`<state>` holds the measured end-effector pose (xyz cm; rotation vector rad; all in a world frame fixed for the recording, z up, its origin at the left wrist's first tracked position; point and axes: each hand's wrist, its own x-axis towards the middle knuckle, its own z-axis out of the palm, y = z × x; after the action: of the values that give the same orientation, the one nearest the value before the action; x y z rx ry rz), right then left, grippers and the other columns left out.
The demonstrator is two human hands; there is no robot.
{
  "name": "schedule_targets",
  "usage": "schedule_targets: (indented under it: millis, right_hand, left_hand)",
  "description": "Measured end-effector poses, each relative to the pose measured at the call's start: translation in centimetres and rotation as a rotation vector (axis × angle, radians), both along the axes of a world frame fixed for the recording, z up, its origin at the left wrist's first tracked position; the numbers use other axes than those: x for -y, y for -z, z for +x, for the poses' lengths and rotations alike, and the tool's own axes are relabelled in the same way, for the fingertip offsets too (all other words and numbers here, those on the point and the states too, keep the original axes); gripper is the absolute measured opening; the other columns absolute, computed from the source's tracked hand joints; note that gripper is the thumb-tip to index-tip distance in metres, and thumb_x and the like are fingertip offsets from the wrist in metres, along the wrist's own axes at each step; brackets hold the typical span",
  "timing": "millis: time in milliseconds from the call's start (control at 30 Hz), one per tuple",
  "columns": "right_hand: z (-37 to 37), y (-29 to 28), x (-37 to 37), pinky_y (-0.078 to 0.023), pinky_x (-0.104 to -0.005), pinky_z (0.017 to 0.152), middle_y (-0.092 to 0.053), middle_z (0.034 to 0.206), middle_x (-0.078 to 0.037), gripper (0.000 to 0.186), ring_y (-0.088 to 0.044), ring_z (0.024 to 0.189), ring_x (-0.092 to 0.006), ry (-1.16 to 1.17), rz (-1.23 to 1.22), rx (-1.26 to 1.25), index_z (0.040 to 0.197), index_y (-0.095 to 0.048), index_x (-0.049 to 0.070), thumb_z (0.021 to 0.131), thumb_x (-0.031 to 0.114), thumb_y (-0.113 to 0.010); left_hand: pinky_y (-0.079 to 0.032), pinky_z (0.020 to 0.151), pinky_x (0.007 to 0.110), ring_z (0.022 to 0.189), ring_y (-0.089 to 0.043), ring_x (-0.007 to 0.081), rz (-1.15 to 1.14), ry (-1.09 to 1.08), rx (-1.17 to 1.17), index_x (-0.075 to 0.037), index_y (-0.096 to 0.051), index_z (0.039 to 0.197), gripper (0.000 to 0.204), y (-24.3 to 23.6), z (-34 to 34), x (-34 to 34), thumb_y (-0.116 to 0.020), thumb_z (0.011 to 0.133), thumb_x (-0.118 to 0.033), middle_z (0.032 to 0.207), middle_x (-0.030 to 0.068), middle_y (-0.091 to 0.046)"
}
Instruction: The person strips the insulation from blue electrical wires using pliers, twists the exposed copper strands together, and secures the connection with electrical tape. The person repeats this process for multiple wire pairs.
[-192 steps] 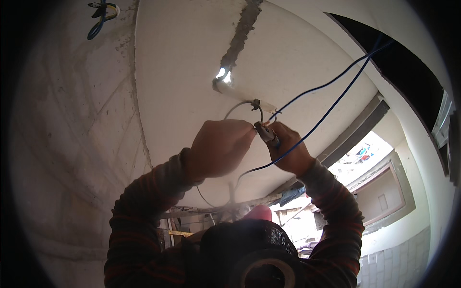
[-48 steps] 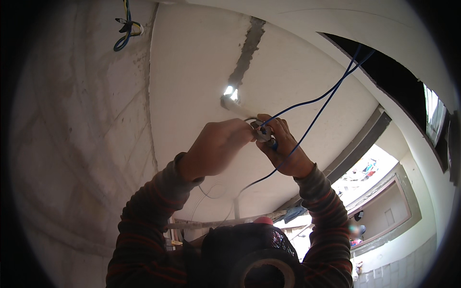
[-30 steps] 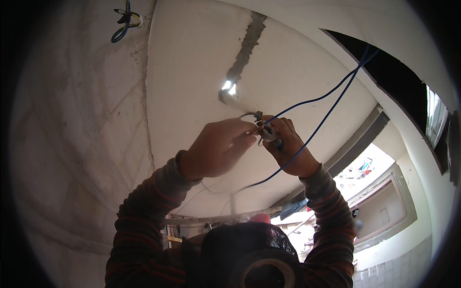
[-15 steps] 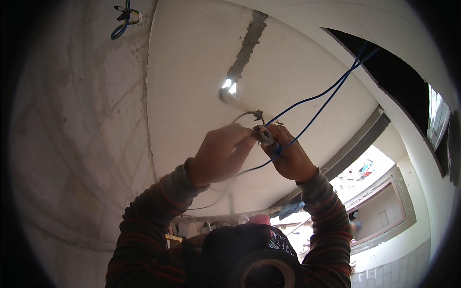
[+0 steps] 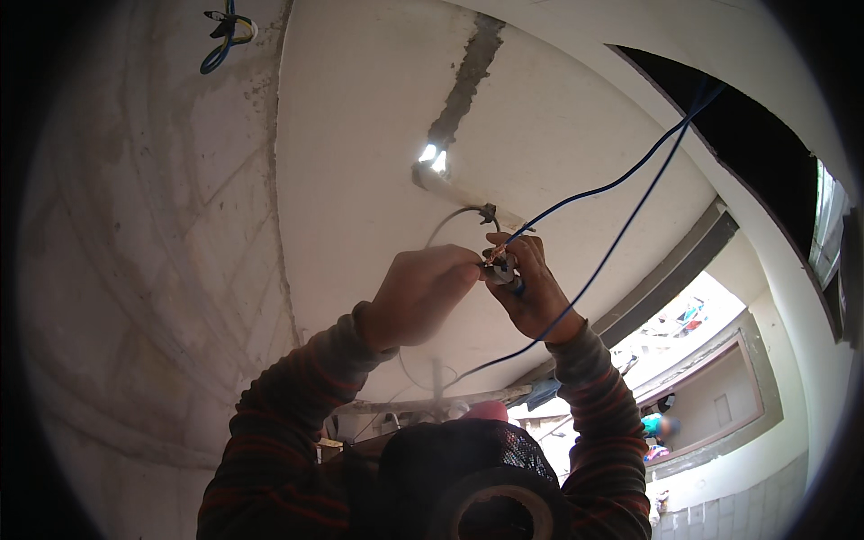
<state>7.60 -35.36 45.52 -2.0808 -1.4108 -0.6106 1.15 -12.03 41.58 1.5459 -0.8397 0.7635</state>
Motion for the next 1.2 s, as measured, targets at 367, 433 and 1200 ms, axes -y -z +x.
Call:
schedule_targets:
  millis: [367, 433, 1200]
  right_hand:
    - [0.3, -0.6, -1.4, -0.055, -0.0464, 0.099, -0.066, 0.128, -0.019, 0.044, -0.068, 0.115, -0.0409, -0.034, -0.071, -0.095, 0.137, -0.058, -0.001, 0.096, -0.005, -0.074]
    - [0.3, -0.6, -1.7, -0.057, -0.0462, 0.095, -0.069, 0.123, -0.018, 0.040, -0.070, 0.109, -0.0413, -0.038, -0.070, -0.124, 0.134, -0.059, 0.000, 0.097, -0.004, -0.073]
    - [-1.8, 12.8, 1.9, -0.057, -0.0377, 0.094, -0.071, 0.118, -0.012, 0.051, -0.072, 0.097, -0.0229, 0.383, 0.391, -0.619, 0.158, -0.051, -0.001, 0.112, 0.012, -0.066]
  left_hand:
    - [-0.034, 0.057, 0.030, 0.061, -0.040, 0.0066, -0.224, 0.574, -0.399, 0.004, -0.070, 0.109, 0.021, -0.1, 0.4, -1.3, -0.056, 0.112, -0.012, 0.077, 0.0006, -0.057]
    - [-0.036, 0.057, 0.030, 0.061, -0.043, 0.0069, -0.147, 0.461, -0.386, 0.003, -0.071, 0.106, 0.022, -0.5, 0.2, -1.6, -0.056, 0.112, -0.012, 0.076, 0.0006, -0.058]
    - [-0.051, 0.067, 0.031, 0.073, -0.055, 0.0110, -0.227, 0.463, -0.488, 0.002, -0.074, 0.126, 0.040, -3.4, 1.8, 0.3, -0.063, 0.117, -0.035, 0.085, 0.0032, -0.065]
